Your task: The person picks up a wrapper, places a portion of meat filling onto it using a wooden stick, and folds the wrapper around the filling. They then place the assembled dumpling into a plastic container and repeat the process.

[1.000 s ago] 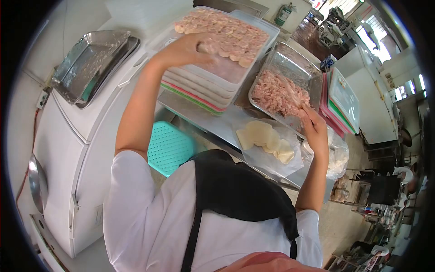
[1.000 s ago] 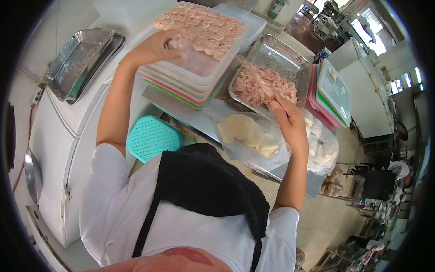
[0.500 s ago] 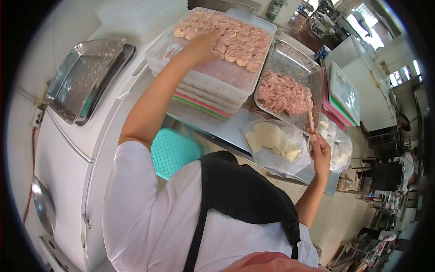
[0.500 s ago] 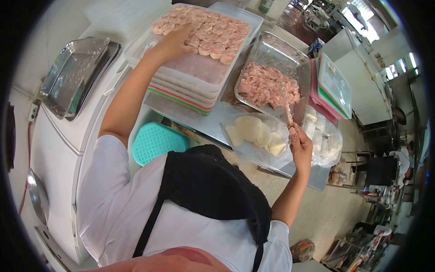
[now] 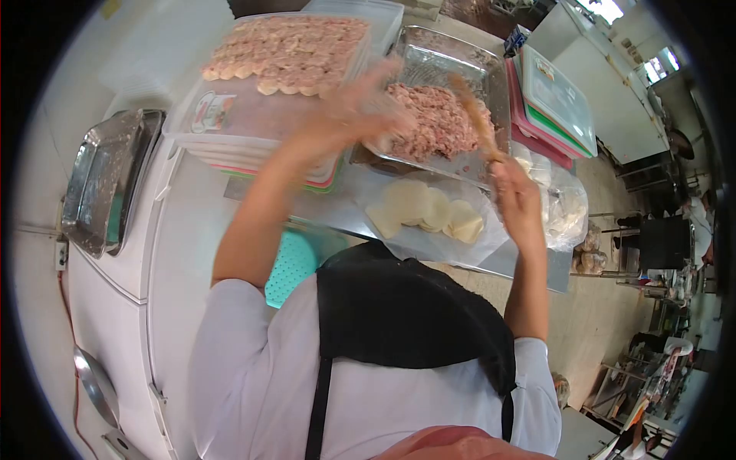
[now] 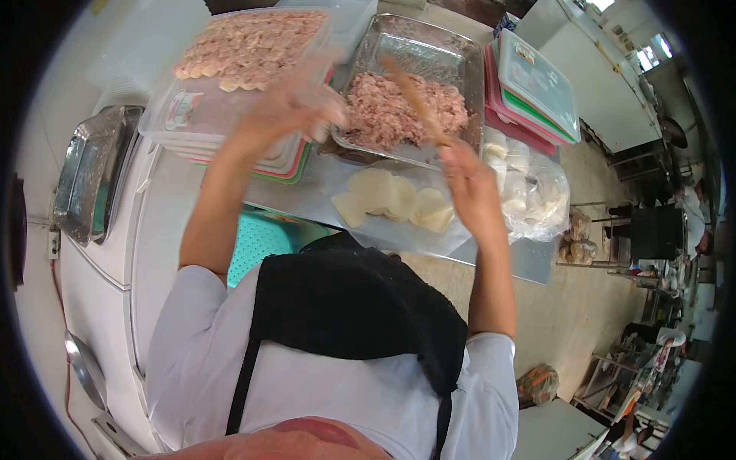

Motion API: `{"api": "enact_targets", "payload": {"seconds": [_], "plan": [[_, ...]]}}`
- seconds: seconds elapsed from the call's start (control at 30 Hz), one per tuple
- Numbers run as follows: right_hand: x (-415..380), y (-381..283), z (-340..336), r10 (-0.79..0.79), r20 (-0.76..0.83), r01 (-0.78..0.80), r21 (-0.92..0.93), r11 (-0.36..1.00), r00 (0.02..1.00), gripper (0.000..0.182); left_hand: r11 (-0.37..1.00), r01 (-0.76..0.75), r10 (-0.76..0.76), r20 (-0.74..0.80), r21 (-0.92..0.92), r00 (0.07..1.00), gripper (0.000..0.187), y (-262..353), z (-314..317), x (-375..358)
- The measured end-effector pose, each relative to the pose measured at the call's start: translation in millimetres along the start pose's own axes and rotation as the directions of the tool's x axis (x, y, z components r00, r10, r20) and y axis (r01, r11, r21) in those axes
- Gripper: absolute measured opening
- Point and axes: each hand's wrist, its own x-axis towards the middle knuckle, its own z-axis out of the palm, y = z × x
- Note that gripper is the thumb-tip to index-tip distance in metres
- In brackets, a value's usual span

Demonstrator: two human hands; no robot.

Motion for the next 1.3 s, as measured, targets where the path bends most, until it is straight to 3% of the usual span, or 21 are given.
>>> {"api": "enact_targets", "payload": {"seconds": [0.03,0.07,0.1,0.2,0.3,0.4,0.43,0.5,0.53,0.6,0.63,0.7,0.83,0.9,0.93,1.0,1.1,1.17,1.2,1.27,1.3], "plan": [[7.2,14.9,10.5,-0.169,0.002,0.168,-0.096,0.981,0.986,0.030,0.941,0.003,0.059,0.172,-0.339,0.983,0.077,-31.8,19.5,11.8],[16.0,27.9,13.1,-0.332,0.019,0.329,-0.189,0.925,0.943,0.029,0.930,0.096,-0.014,0.225,-0.356,0.974,0.071,-48.1,40.9,26.0],[26.7,39.4,5.6,-0.262,0.097,0.279,-0.283,0.918,0.960,0.029,0.912,0.190,-0.086,0.281,-0.365,0.956,0.065,-59.7,58.4,38.2],[49.2,71.6,-35.6,-0.038,0.276,0.205,-0.610,0.765,0.961,0.027,0.998,0.058,-0.052,0.214,-0.023,0.975,0.047,-80.2,99.3,42.9],[66.0,96.9,-72.7,0.042,0.403,0.275,-0.693,0.666,0.914,0.027,0.877,-0.269,0.164,0.278,0.399,0.946,0.033,-142.4,132.7,39.4],[87.5,126.0,-67.1,-0.083,0.370,0.346,-0.735,0.583,0.925,0.026,0.765,-0.283,0.053,0.381,0.578,0.923,0.028,-173.8,178.0,41.8],[91.1,137.1,-58.5,-0.124,0.354,0.361,-0.754,0.549,0.927,0.026,0.721,-0.330,0.099,0.381,0.609,0.919,0.026,-185.5,192.0,43.8],[83.9,174.0,-30.1,-0.262,0.438,0.506,-0.659,0.557,0.860,0.024,0.617,-0.417,0.193,0.386,0.667,0.902,0.024,-208.7,213.1,49.7],[79.1,188.6,-17.0,-0.329,0.472,0.572,-0.607,0.552,0.818,0.024,0.556,-0.382,0.143,0.368,0.738,0.919,0.026,-220.9,218.4,53.2],[56.6,192.7,3.5,-0.249,0.511,0.528,-0.528,0.665,0.823,0.023,0.413,-0.311,0.046,0.321,0.856,0.946,0.032,-238.7,223.3,60.6],[45.1,189.8,6.0,-0.207,0.532,0.497,-0.488,0.718,0.821,0.022,0.472,-0.246,0.001,0.279,0.847,0.960,0.032,-238.7,221.1,63.4],[43.3,180.3,-14.4,-0.257,0.560,0.570,-0.503,0.649,0.787,0.023,0.574,-0.103,-0.088,0.187,0.812,0.978,0.032,-237.1,214.3,68.2],[77.7,152.0,-54.6,-0.118,0.585,0.553,-0.656,0.514,0.803,0.020,0.546,-0.176,0.222,0.061,0.819,0.973,0.019,-227.4,222.4,62.2],[86.5,176.3,-47.2,-0.288,0.464,0.536,-0.600,0.593,0.838,0.019,0.470,-0.212,0.263,0.093,0.857,0.960,0.016,-234.4,226.1,66.8],[86.3,187.5,-40.6,-0.362,0.388,0.529,-0.568,0.630,0.848,0.018,0.512,-0.170,0.184,0.086,0.842,0.979,0.017,-234.8,224.6,69.0],[64.2,203.4,-23.9,-0.386,0.440,0.579,-0.502,0.643,0.811,0.017,0.582,-0.085,0.021,0.090,0.808,0.996,0.021,-233.9,219.1,70.9],[46.8,185.6,-34.5,-0.349,0.518,0.594,-0.440,0.674,0.781,0.016,0.741,-0.063,0.067,0.020,0.668,0.998,0.019,-211.3,208.8,66.8],[45.5,185.0,-47.5,-0.362,0.532,0.611,-0.426,0.667,0.766,0.016,0.888,0.066,-0.032,-0.081,0.455,0.996,0.016,-189.0,201.4,62.8],[56.5,176.6,-54.7,-0.255,0.567,0.574,-0.503,0.646,0.783,0.016,0.936,0.127,-0.092,-0.120,0.330,0.989,0.015,-183.6,196.6,59.5],[85.5,159.1,-67.6,-0.033,0.601,0.511,-0.648,0.564,0.798,0.016,0.977,0.176,-0.193,-0.160,-0.118,0.968,0.017,-188.8,182.2,51.6],[83.6,158.3,-61.9,-0.015,0.598,0.483,-0.633,0.605,0.802,0.017,0.922,0.183,-0.249,-0.160,-0.340,0.955,0.018,-190.6,174.1,47.6]]}}
